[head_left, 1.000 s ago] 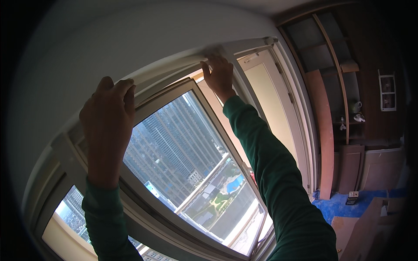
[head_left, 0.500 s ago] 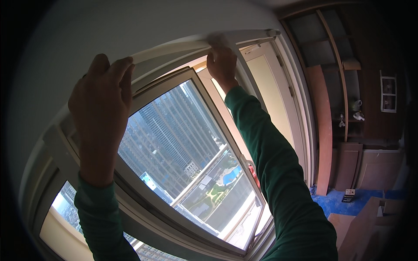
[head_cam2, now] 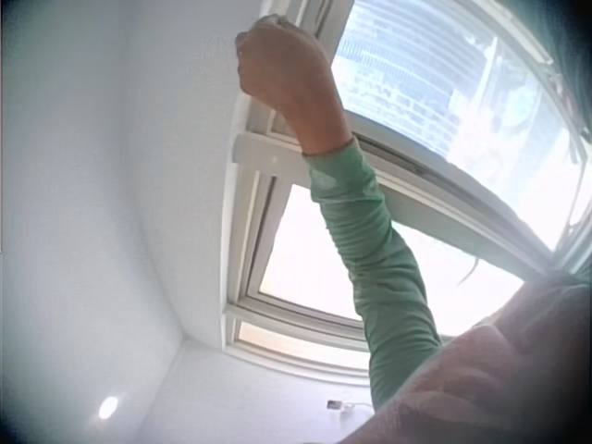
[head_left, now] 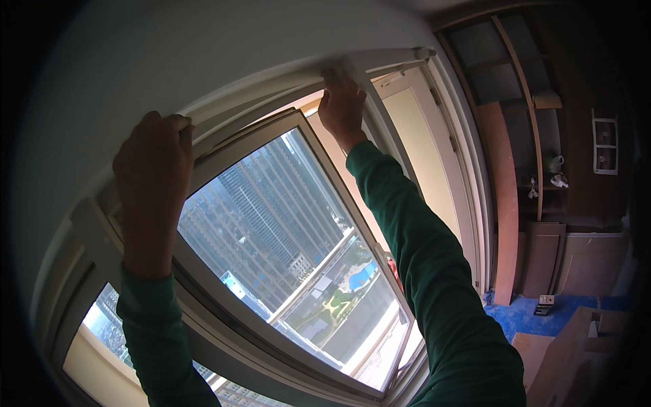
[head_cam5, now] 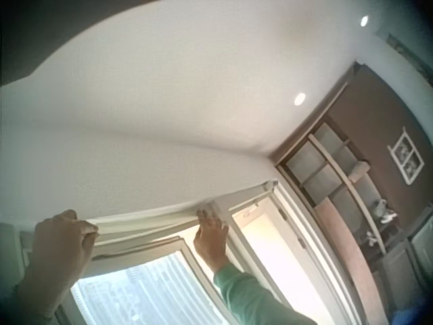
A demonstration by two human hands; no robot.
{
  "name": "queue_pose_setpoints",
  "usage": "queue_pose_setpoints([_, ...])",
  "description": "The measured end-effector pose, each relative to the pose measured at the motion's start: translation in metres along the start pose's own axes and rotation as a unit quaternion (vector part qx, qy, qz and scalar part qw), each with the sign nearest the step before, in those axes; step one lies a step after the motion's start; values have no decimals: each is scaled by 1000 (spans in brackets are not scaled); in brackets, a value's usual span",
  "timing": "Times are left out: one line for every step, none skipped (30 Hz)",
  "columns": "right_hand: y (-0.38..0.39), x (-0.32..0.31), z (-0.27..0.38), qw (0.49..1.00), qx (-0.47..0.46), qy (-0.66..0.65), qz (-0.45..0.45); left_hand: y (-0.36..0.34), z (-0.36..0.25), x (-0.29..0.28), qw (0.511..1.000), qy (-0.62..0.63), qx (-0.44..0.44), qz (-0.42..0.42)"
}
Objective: The person installs white trim pieces along the top and side edges of a large window frame. They align the trim against the wall and window frame, then secure it in place. The person also handles a roll of tape and a utility knife during the process.
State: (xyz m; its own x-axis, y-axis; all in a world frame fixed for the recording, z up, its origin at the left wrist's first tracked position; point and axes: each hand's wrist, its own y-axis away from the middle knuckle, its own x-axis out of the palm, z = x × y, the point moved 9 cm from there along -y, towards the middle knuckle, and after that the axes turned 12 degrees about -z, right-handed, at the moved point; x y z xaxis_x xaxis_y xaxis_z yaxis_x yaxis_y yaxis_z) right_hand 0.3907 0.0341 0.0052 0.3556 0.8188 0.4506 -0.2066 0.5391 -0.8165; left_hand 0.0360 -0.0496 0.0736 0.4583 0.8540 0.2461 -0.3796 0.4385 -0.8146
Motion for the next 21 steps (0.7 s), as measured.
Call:
queue_pose_setpoints([0,0,1,1000,-2,7,2,0,1,1,1000,-7,-2,6])
queue_pose_setpoints([1,0,1,1000,-3,4,5,0,0,1,1000,-1,-4,8])
queue_pose_setpoints([0,0,1,1000,-4,1,6,-1,-1,-1,1000,4,-7,9])
queue_pose_setpoints([0,-1,1,1000,-5,-3,8,-1,-1,-2,1000,8,-10,9])
queue_pose_setpoints([0,0,2,1000,-8,-2,13,-1,1,-1,999,31,-15,17])
queue_pose_setpoints([0,-2,2,1000,-11,0,18,0,2,2,998,56,-20,25])
queue_pose_setpoints([0,-2,2,1000,-13,1,24,0,2,4,996,80,-24,33])
queue_pose_setpoints([0,-4,3,1000,-17,8,21,2,2,5,995,87,-26,31])
queue_pose_setpoints([0,-5,7,1000,-20,12,19,4,2,5,995,91,-29,30])
queue_pose_setpoints([0,-6,11,999,-22,17,18,5,3,3,994,96,-31,29])
queue_pose_setpoints([1,-7,15,1000,-22,11,16,3,2,1,996,73,-32,37])
queue_pose_setpoints([1,-9,15,1000,-21,8,14,1,-3,-1,997,53,-32,45])
queue_pose_setpoints([0,-10,15,1000,-20,6,11,-1,-6,-1,998,33,-32,52])
queue_pose_setpoints([0,-10,17,999,-25,16,17,-1,-7,0,997,26,-32,59])
queue_pose_setpoints([0,-9,19,999,-29,26,23,0,-8,1,997,19,-33,65])
queue_pose_setpoints([0,-8,21,998,-34,35,28,1,-8,3,997,11,-33,71])
queue_pose_setpoints([0,-9,22,999,-28,19,29,1,-8,5,996,7,-37,80])
queue_pose_setpoints([1,-11,25,999,-21,2,32,2,-7,9,995,1,-41,91])
queue_pose_setpoints([3,-13,29,999,-15,-15,35,4,-6,14,994,-4,-45,103])
queue_pose_setpoints([3,-15,33,999,-16,-16,38,4,-6,17,993,-14,-40,106])
queue_pose_setpoints([3,-16,36,999,-18,-16,39,5,-6,20,993,-22,-34,108])
